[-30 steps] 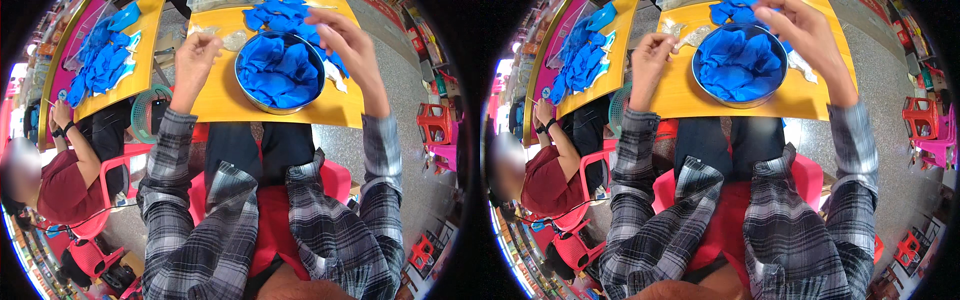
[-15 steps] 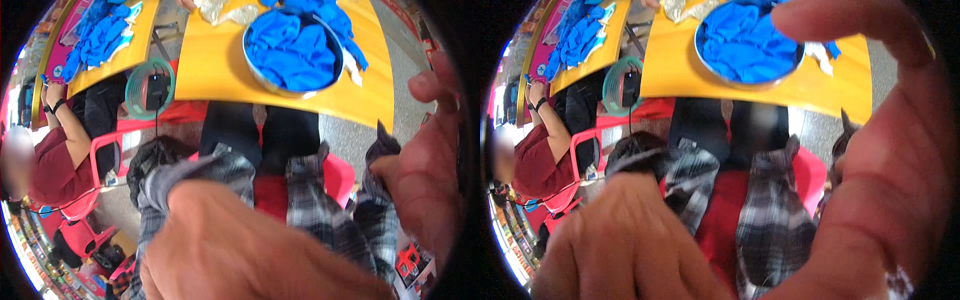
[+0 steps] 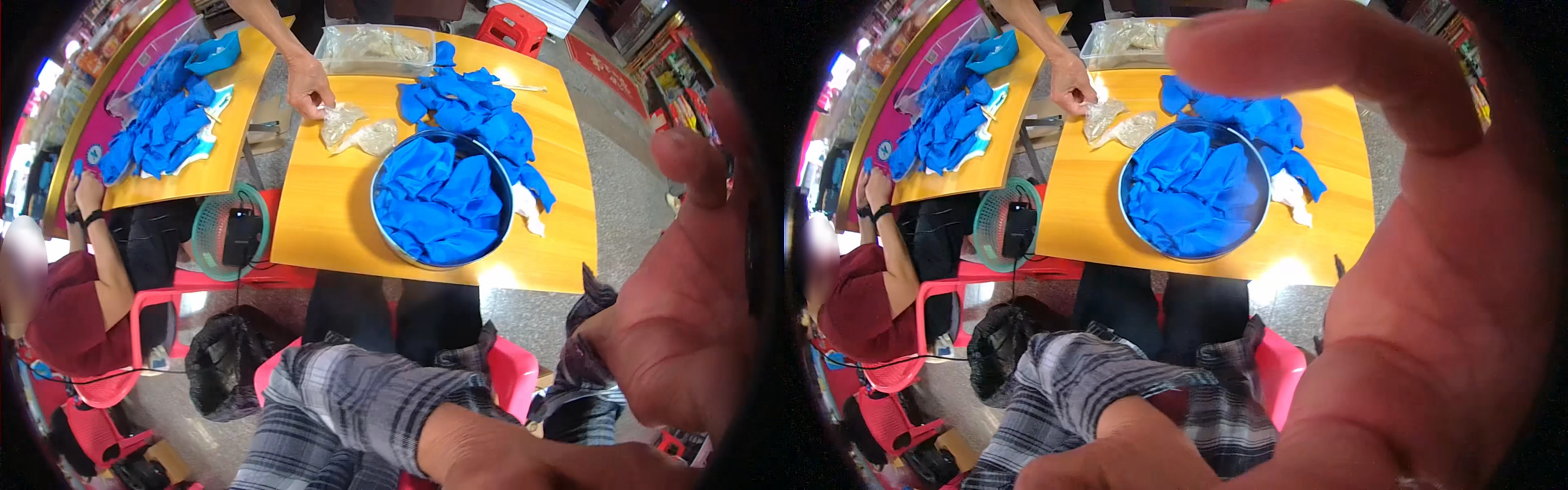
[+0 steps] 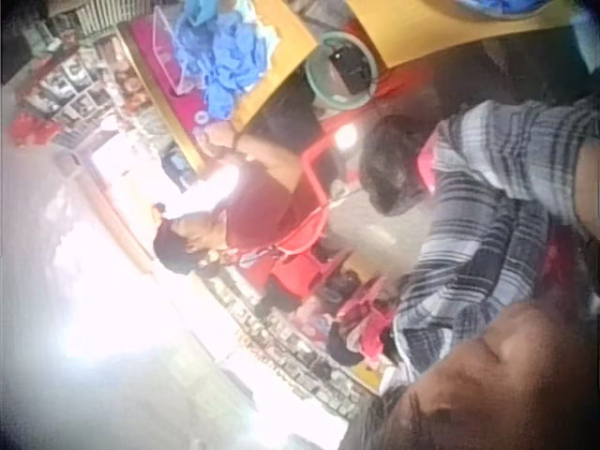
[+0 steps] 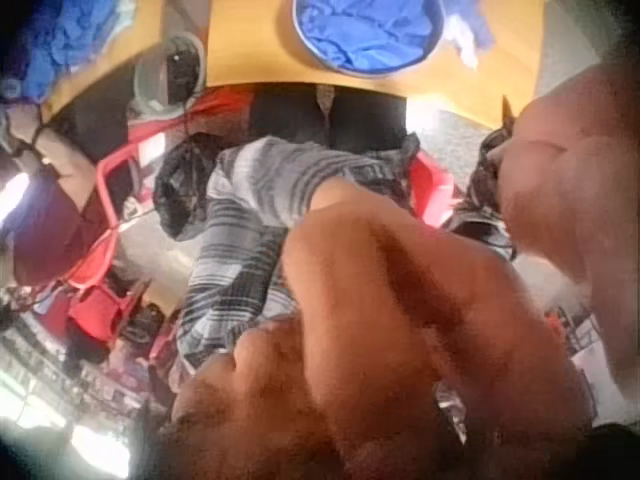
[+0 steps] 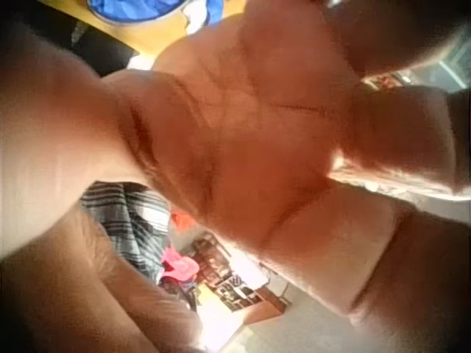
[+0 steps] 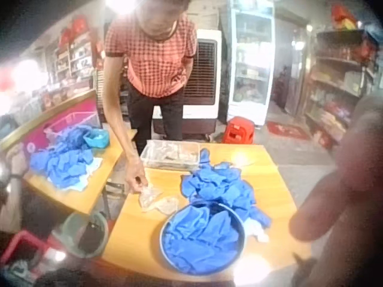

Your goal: Assembling shoe components by inserting filler material into blue fabric pouches.

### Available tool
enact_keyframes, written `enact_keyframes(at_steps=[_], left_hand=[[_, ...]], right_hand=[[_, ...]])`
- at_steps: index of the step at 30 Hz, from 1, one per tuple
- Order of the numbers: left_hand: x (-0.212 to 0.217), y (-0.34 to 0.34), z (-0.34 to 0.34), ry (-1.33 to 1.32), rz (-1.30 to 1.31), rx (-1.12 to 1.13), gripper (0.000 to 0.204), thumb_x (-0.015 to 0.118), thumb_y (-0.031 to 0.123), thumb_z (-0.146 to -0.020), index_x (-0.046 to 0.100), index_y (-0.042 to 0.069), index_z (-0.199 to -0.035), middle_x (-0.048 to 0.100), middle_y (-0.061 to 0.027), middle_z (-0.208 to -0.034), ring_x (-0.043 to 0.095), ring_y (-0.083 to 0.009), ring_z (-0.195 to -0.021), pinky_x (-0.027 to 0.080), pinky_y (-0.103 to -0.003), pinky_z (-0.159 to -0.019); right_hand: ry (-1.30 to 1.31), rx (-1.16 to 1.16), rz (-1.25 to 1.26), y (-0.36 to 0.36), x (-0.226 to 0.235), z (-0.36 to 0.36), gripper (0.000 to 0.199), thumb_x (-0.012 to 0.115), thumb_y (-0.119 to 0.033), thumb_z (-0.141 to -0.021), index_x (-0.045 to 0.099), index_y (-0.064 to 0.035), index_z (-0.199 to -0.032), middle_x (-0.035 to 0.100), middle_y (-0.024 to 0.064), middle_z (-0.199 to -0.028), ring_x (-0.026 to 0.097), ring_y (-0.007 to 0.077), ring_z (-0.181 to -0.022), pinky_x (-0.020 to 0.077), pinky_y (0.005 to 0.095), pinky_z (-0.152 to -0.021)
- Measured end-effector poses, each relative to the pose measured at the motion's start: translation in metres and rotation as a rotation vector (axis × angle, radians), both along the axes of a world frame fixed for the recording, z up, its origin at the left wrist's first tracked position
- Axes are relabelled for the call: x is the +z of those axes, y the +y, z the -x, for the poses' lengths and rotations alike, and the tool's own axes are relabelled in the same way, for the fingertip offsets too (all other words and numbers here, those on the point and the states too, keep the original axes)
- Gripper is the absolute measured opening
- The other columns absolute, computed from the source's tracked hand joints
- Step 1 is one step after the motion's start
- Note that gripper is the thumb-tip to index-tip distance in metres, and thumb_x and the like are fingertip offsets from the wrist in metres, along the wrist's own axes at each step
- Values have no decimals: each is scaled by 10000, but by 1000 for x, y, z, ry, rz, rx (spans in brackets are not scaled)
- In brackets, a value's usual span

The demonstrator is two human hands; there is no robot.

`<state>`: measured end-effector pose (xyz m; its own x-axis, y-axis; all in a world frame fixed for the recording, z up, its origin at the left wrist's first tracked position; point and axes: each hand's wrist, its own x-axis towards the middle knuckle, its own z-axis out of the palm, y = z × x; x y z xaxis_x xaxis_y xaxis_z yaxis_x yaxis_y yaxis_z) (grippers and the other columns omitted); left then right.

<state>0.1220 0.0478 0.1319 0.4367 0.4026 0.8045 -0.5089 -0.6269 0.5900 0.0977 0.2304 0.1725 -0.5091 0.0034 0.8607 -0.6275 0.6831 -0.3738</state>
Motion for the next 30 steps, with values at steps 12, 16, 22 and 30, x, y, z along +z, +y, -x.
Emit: enact_keyframes(at_steps=[12,16,22,30], left_hand=[[0,14,30,-188,266,-392,201,550,172,-928,631,-9,-955,648,-124,-985,636,-226,-898,493,-310,-736],[-35,1,59,-77,381,-63,161,535,118,-934,617,-16,-969,638,-161,-1055,623,-242,-956,486,-322,-803],[-47,-30,149,405,779,886,121,559,64,-898,602,-16,-977,631,-122,-1048,596,-240,-985,463,-332,-859],[-99,10,212,1240,-187,1669,251,608,62,-822,577,68,-1071,576,-139,-974,565,-331,-921,458,-394,-816]], right_hand=[[33,-70,91,3,-16,-44,861,475,-697,-833,365,-54,-1396,572,151,-1228,625,278,-886,523,360,-718],[11,-53,166,-4,-34,-56,866,457,-708,-836,371,-51,-1393,566,153,-1239,624,292,-897,524,374,-721],[48,-84,210,-8,-36,-67,875,430,-726,-839,380,-48,-1390,557,157,-1256,622,314,-914,525,395,-726],[121,-78,222,-21,-20,-72,889,394,-749,-844,392,-43,-1385,545,161,-1278,620,343,-936,526,424,-732]])
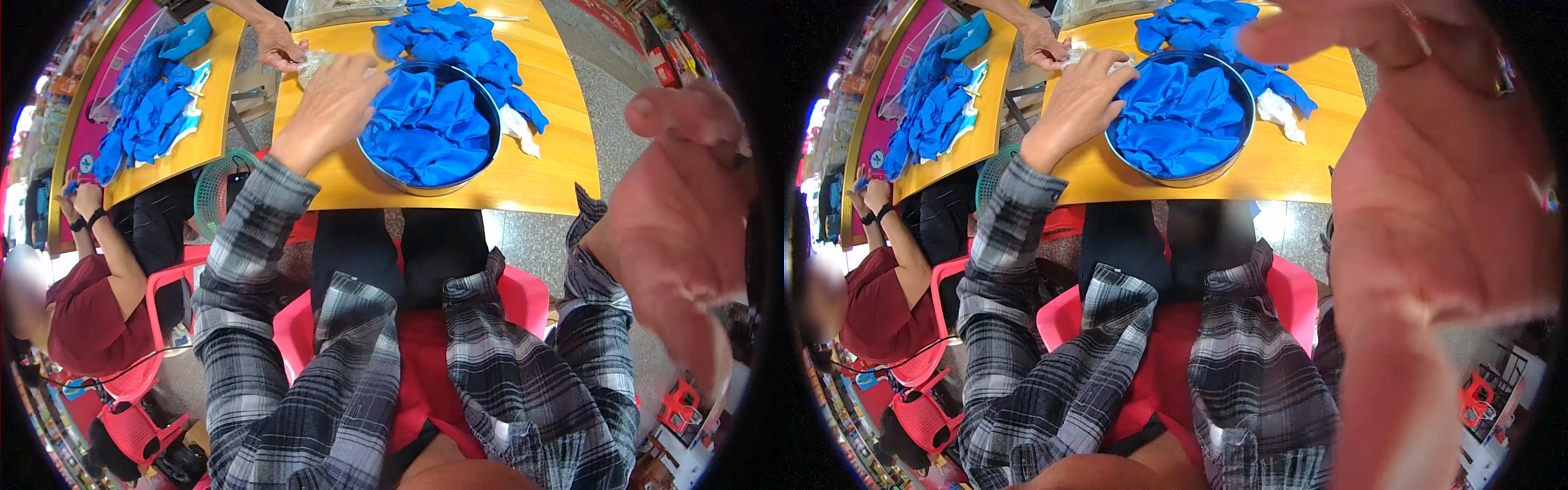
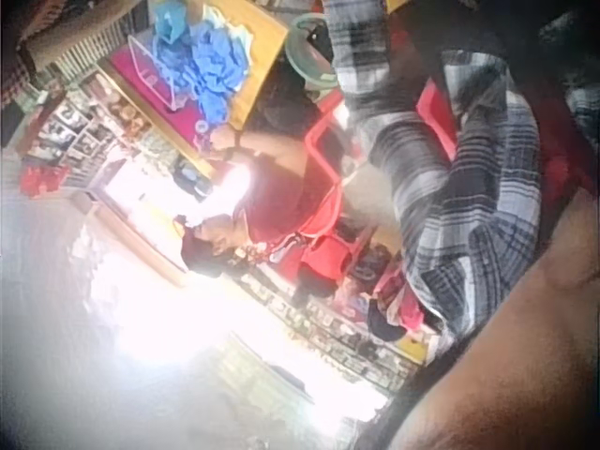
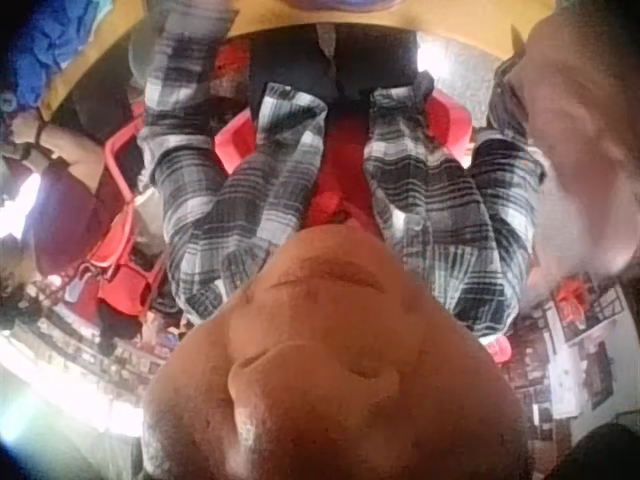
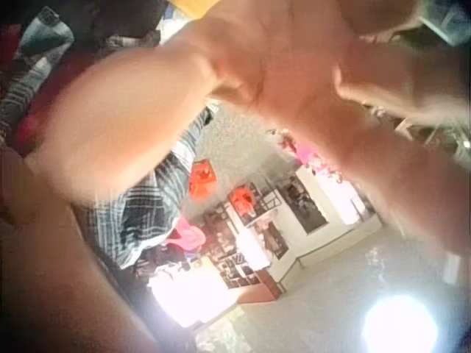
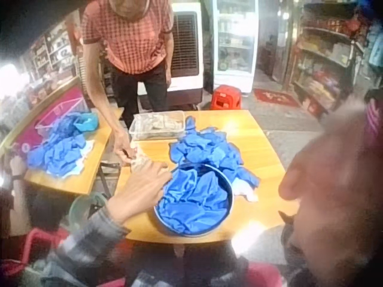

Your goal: Assembling shoe components by inserting filler material into blue fabric pouches.

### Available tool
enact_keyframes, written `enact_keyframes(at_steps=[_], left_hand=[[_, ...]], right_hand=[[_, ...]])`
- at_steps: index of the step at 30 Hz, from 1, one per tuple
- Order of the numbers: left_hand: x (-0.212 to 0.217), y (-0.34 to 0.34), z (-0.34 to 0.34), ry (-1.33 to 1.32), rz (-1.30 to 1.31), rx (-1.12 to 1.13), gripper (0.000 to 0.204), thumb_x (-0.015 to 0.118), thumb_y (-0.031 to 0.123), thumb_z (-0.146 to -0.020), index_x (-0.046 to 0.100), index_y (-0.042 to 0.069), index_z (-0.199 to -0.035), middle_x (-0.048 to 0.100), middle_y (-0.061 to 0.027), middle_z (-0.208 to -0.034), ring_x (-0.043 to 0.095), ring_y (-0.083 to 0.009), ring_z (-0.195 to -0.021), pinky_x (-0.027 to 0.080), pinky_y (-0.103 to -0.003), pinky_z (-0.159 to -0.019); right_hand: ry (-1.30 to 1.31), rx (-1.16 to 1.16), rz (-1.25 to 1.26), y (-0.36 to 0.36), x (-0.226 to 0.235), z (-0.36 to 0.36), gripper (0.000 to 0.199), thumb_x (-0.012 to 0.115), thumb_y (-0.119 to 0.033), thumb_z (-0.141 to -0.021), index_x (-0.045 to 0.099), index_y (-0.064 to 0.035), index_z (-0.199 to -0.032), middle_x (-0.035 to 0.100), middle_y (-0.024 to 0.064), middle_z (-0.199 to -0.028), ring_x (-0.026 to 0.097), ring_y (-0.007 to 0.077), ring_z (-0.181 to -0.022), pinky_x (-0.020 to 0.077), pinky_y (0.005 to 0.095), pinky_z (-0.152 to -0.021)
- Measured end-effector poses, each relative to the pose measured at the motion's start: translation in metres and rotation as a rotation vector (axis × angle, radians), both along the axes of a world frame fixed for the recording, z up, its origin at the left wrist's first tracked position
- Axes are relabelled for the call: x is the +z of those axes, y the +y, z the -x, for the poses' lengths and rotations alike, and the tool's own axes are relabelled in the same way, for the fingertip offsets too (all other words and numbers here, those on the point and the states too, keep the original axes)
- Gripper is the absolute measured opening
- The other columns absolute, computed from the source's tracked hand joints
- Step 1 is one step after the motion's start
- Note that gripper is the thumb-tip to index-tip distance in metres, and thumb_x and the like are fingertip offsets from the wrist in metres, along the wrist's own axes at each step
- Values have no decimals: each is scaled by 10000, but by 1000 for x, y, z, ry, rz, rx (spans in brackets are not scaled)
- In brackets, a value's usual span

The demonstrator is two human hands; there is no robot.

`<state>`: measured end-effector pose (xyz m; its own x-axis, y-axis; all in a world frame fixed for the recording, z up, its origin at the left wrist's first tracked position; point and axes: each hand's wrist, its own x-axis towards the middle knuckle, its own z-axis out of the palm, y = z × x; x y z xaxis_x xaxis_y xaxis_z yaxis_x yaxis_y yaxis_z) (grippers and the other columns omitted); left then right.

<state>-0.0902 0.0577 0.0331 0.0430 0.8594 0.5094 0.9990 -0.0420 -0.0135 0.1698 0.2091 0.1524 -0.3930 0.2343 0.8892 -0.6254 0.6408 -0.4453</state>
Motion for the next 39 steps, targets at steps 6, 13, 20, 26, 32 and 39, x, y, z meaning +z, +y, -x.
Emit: enact_keyframes(at_steps=[6,13,20,26,32,39], left_hand=[[-17,11,3,-187,126,211,156,595,46,-818,574,59,-972,558,-153,-887,579,-368,-857,469,-439,-741],[-11,13,5,-263,-6,218,94,589,102,-848,566,21,-890,622,-169,-835,617,-372,-812,477,-458,-685],[-9,16,-6,-129,33,373,164,617,182,-839,575,26,-866,651,-170,-833,634,-376,-765,500,-458,-667],[-9,15,-3,-117,12,436,169,607,195,-851,565,32,-843,655,-155,-830,637,-371,-760,499,-460,-663],[-8,11,4,-363,32,360,181,613,176,-842,538,38,-932,655,-159,-834,642,-359,-800,493,-456,-663],[-10,18,-9,-240,140,496,144,611,152,-840,555,36,-903,656,-196,-867,640,-365,-825,495,-454,-679]], right_hand=[[-186,-156,205,-13,-15,34,522,500,-420,-953,508,-19,-1287,612,122,-1186,639,264,-899,536,358,-716],[-523,-284,-113,28,-100,88,241,637,-318,-878,682,-81,-884,654,94,-790,629,225,-700,492,331,-610],[-731,-621,-473,17,-125,132,253,706,-300,-811,670,-115,-979,637,106,-926,644,292,-835,520,388,-674],[-624,-581,-672,32,-145,144,325,723,-266,-798,627,-153,-1087,589,71,-1034,624,282,-932,526,380,-686],[-516,-524,-621,34,-145,150,243,724,-229,-787,645,-129,-993,587,85,-971,625,279,-913,529,387,-687],[-649,-665,-825,48,-148,156,198,678,-215,-818,647,-123,-991,610,43,-887,615,251,-872,513,370,-668]])
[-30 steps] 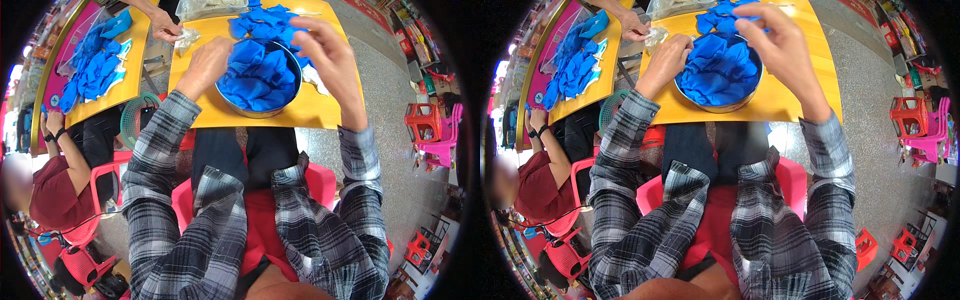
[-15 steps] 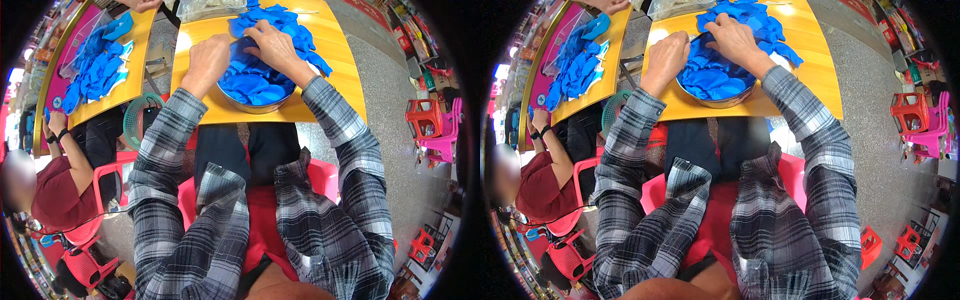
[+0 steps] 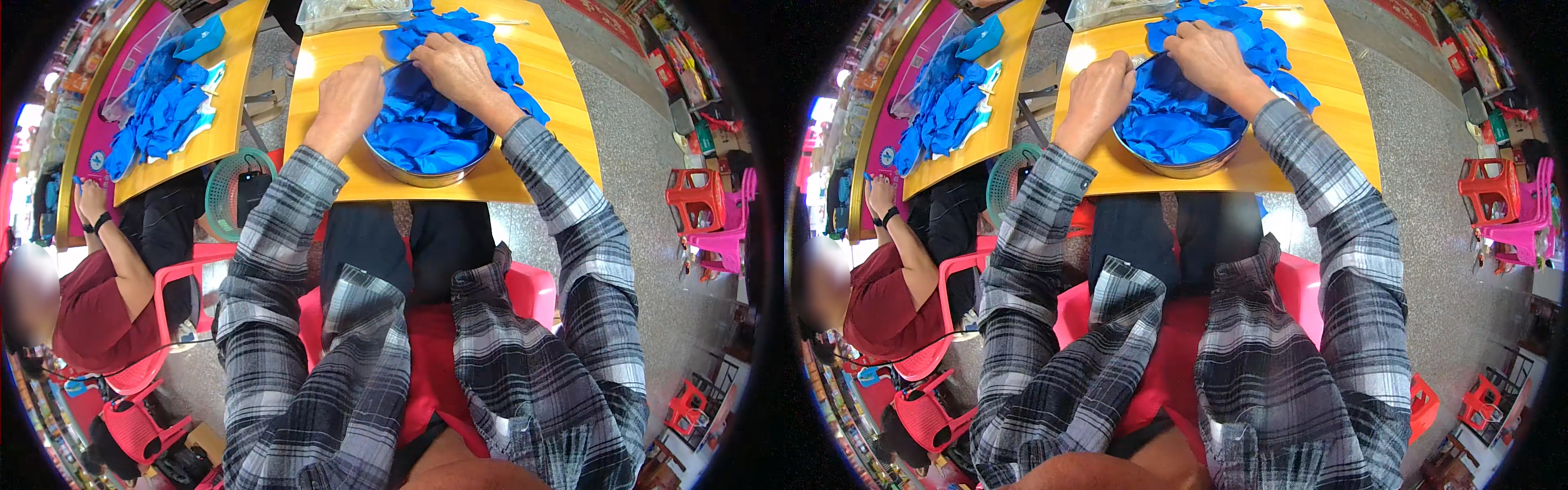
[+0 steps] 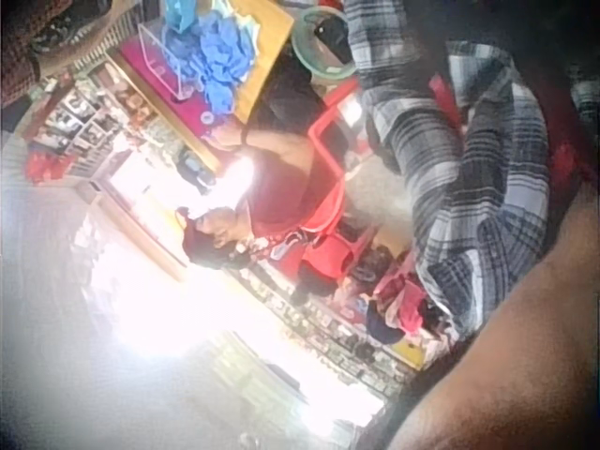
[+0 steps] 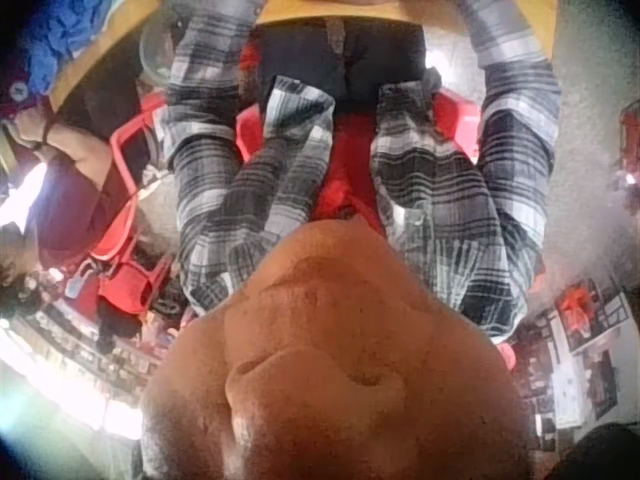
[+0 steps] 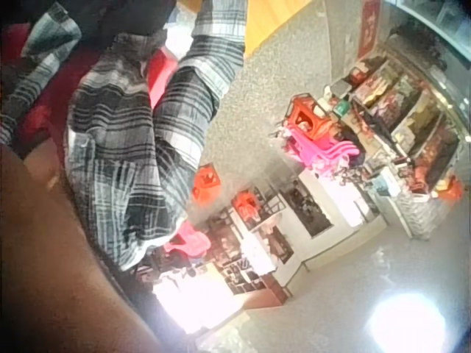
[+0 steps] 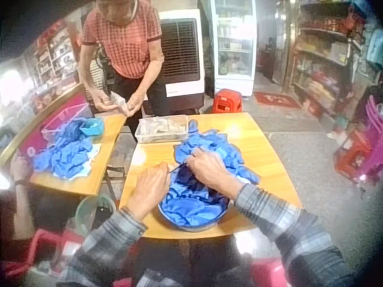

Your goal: Assembling shoe components by inserting filler material into blue fabric pouches.

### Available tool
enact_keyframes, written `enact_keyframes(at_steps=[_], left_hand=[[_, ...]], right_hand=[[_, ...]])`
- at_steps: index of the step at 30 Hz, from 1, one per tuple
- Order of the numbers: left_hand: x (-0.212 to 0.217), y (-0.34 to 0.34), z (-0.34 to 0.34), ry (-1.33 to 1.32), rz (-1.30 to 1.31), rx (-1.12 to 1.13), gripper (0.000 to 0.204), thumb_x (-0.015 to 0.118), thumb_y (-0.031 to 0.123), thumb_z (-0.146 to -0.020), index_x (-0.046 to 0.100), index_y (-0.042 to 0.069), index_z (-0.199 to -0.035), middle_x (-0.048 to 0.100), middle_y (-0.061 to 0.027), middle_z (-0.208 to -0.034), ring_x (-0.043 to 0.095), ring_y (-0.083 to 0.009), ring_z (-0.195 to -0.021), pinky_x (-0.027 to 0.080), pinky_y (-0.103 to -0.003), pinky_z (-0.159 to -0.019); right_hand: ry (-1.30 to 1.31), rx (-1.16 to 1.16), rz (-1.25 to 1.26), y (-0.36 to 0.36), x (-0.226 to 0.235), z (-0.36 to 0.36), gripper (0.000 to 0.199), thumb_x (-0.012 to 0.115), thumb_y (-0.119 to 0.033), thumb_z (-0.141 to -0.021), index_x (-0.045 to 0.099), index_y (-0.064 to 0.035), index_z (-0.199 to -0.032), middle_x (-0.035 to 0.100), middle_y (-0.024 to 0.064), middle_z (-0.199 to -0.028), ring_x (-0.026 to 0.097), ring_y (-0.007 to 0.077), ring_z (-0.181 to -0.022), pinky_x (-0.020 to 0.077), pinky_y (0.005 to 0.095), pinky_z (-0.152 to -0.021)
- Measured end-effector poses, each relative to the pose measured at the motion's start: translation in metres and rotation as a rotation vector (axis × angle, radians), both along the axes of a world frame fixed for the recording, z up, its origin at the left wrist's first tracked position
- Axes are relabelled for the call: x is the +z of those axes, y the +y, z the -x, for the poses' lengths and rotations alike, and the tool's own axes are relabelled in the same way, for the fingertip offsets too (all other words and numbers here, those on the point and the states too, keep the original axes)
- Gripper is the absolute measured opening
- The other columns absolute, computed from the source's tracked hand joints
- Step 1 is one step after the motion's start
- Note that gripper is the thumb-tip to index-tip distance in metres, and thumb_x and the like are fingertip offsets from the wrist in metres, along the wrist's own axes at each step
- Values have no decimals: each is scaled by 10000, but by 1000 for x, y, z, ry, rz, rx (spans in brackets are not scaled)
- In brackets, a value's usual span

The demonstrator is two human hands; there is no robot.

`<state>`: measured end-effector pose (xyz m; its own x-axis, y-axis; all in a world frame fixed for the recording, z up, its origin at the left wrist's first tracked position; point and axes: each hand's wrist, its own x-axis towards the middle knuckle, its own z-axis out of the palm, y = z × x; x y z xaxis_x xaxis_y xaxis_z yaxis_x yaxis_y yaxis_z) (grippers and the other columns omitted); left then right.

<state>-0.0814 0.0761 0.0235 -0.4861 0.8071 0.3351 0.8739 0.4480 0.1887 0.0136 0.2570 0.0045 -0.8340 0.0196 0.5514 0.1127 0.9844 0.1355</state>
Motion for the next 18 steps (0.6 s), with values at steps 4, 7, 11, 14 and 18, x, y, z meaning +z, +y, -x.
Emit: enact_keyframes(at_steps=[4,7,11,14,18], left_hand=[[2,-7,1,30,-68,-34,138,606,150,-848,560,22,-874,660,-191,-884,642,-359,-828,495,-452,-686],[0,-8,9,-44,-377,-189,158,613,173,-857,560,26,-879,667,-172,-875,645,-353,-806,495,-451,-681],[1,-4,7,9,-240,-130,185,657,153,-819,571,65,-957,622,-133,-891,623,-335,-860,496,-427,-718],[-3,-2,3,132,-101,-146,249,666,114,-794,570,88,-1023,575,-132,-903,601,-329,-905,492,-426,-742],[-9,-2,7,155,-81,-221,275,631,64,-797,577,92,-1065,560,-150,-907,590,-341,-917,487,-442,-756]], right_hand=[[126,139,145,1,10,-8,138,638,-158,-805,654,-139,-940,616,71,-912,602,255,-898,519,379,-693],[121,150,431,-2,25,-13,134,651,-213,-855,662,-125,-955,652,62,-950,597,258,-887,507,372,-736],[122,167,222,-3,28,-12,168,671,-226,-846,652,-125,-979,637,66,-993,582,255,-957,494,362,-797],[-34,148,169,0,13,-3,224,686,-220,-832,641,-143,-1038,593,50,-1147,549,261,-1046,462,377,-874],[-114,259,30,8,3,-3,303,661,-122,-784,635,-182,-1080,535,51,-1223,524,289,-1101,454,418,-887]])
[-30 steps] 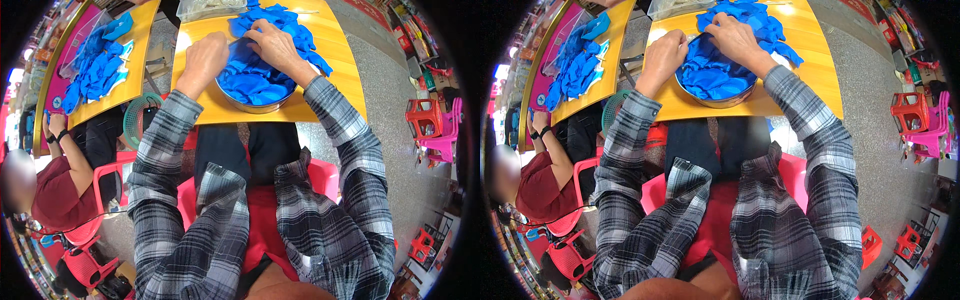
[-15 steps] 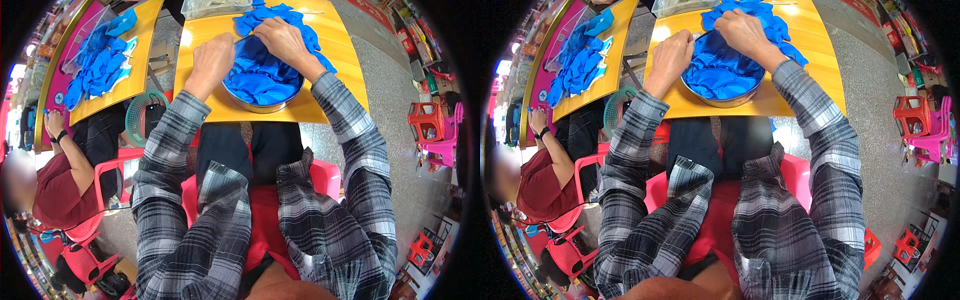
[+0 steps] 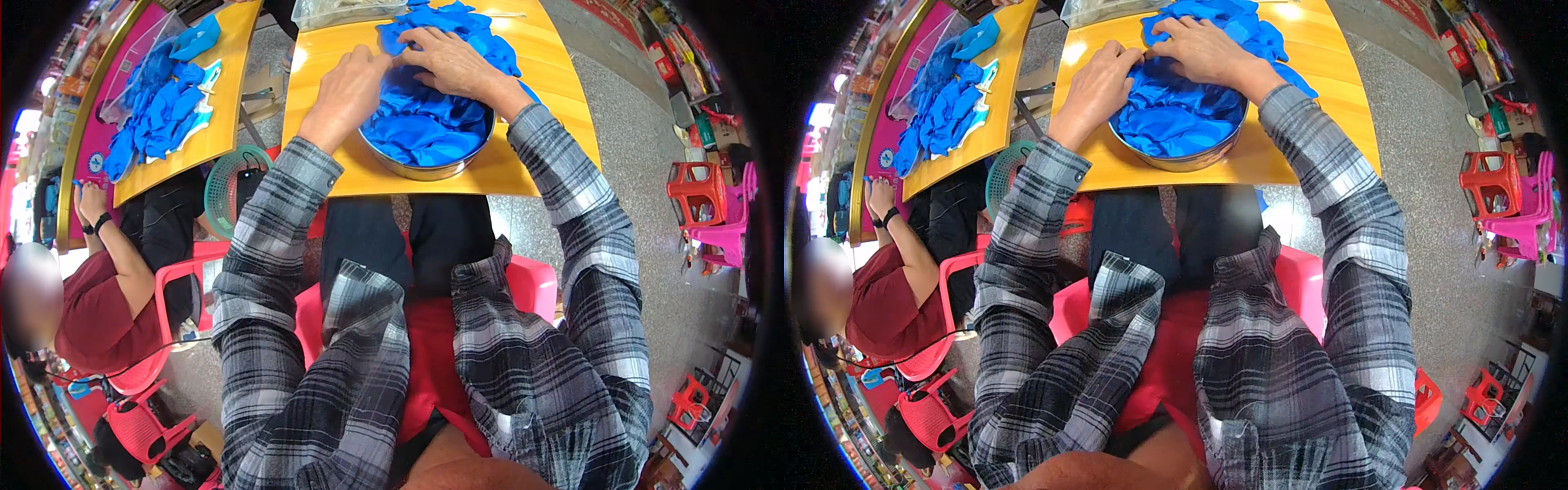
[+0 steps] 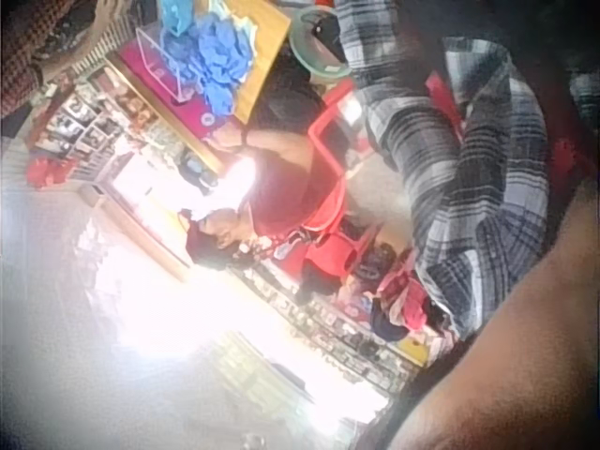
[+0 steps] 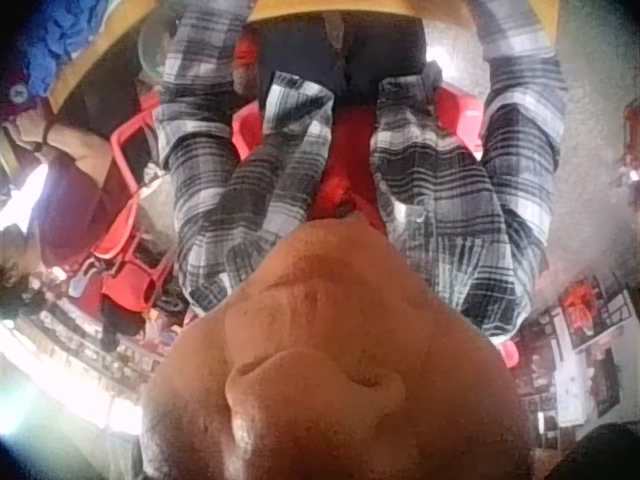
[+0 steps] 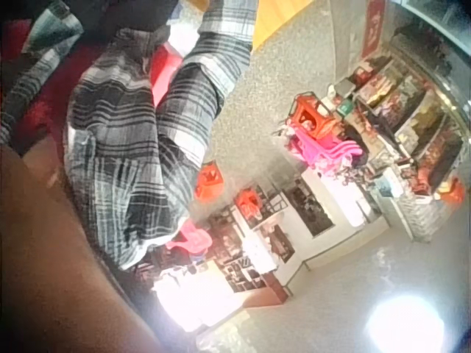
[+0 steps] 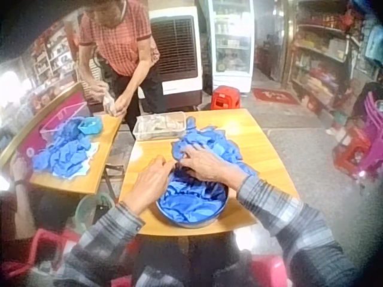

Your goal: Assembling shoe components by inserting filler material into blue fabric pouches.

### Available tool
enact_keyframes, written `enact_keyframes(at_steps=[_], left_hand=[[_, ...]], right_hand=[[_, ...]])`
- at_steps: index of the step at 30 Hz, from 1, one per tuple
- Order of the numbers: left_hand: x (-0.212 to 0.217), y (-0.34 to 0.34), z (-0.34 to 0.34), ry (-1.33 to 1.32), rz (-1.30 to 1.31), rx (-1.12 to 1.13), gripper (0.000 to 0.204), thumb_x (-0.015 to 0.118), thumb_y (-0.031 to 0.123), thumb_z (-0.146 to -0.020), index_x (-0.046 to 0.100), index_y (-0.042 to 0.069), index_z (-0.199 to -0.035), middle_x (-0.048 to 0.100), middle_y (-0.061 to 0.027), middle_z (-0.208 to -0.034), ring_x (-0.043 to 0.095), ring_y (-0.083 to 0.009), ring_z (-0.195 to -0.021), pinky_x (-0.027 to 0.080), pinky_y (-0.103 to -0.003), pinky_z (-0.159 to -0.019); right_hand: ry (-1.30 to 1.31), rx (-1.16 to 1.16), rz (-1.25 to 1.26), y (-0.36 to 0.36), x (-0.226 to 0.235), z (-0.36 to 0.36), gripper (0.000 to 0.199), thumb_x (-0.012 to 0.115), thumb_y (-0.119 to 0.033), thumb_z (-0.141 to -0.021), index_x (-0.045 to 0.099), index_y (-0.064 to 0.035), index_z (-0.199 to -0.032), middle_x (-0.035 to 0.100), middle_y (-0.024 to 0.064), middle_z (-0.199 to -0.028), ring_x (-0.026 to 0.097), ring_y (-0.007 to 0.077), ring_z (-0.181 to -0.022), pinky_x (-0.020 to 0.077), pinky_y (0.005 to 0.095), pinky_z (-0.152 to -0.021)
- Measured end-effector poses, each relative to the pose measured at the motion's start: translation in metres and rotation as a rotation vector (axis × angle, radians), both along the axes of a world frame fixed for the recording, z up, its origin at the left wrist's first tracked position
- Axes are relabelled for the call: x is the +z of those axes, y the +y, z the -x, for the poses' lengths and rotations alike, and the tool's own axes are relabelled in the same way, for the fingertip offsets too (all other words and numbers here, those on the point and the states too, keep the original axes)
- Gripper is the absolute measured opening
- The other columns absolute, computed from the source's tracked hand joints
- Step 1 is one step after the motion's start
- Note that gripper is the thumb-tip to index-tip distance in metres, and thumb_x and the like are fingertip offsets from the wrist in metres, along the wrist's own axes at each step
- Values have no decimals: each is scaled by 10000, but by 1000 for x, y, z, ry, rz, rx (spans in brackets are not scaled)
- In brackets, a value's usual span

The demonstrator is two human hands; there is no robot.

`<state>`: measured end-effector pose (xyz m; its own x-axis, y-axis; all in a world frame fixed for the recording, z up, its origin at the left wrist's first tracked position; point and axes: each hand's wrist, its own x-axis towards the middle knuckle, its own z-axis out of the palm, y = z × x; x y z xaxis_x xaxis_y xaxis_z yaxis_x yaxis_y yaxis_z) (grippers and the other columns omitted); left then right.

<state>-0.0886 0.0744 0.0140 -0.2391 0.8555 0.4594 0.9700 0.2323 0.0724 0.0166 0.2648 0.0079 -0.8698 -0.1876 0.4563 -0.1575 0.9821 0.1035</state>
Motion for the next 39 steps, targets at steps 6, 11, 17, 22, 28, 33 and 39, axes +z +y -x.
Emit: enact_keyframes(at_steps=[6,11,17,22,28,33,39], left_hand=[[-6,-1,11,-152,89,-1,157,562,53,-838,615,67,-986,585,-152,-986,587,-351,-931,479,-451,-778],[-5,-1,11,-218,-27,-62,132,572,65,-843,621,63,-966,610,-135,-1014,594,-325,-964,479,-402,-830],[12,-4,21,-631,-292,-310,127,582,113,-909,597,46,-1015,640,-72,-1089,604,-212,-1001,475,-295,-853],[28,-15,3,-1422,-287,-158,200,585,128,-933,555,20,-1098,661,-77,-960,649,-143,-810,531,-242,-729],[30,-34,-9,-1708,-391,-261,265,597,162,-933,539,16,-1146,654,-84,-951,657,-165,-819,539,-243,-697],[43,-44,-32,-1704,-457,-301,333,624,220,-923,540,26,-1180,642,-56,-997,637,-148,-897,527,-260,-756],[47,-46,-40,-1434,-447,-247,288,686,232,-885,606,38,-1081,636,-29,-947,605,-93,-840,500,-229,-770]], right_hand=[[-121,-87,-119,5,-3,-4,250,608,-115,-865,667,-173,-1101,492,58,-1343,483,262,-1212,411,385,-982],[-97,-31,7,11,0,-6,168,582,-143,-895,683,-127,-1028,522,63,-1307,522,264,-1159,426,384,-962],[134,242,575,-12,21,-16,327,652,-375,-879,654,-86,-1030,615,101,-1101,557,268,-1078,442,363,-928],[63,107,715,-27,24,-30,300,681,-283,-878,655,-68,-1085,633,39,-1044,604,173,-960,464,280,-872],[1,24,1558,-53,39,-43,303,625,-282,-925,669,-33,-1092,630,1,-857,594,74,-775,534,248,-641],[-39,13,1464,-53,45,-49,290,614,-278,-932,673,-41,-1089,634,7,-869,598,68,-775,552,232,-626],[-29,46,1214,-64,52,-53,282,626,-285,-924,678,-80,-1111,645,8,-863,597,66,-749,529,219,-615]])
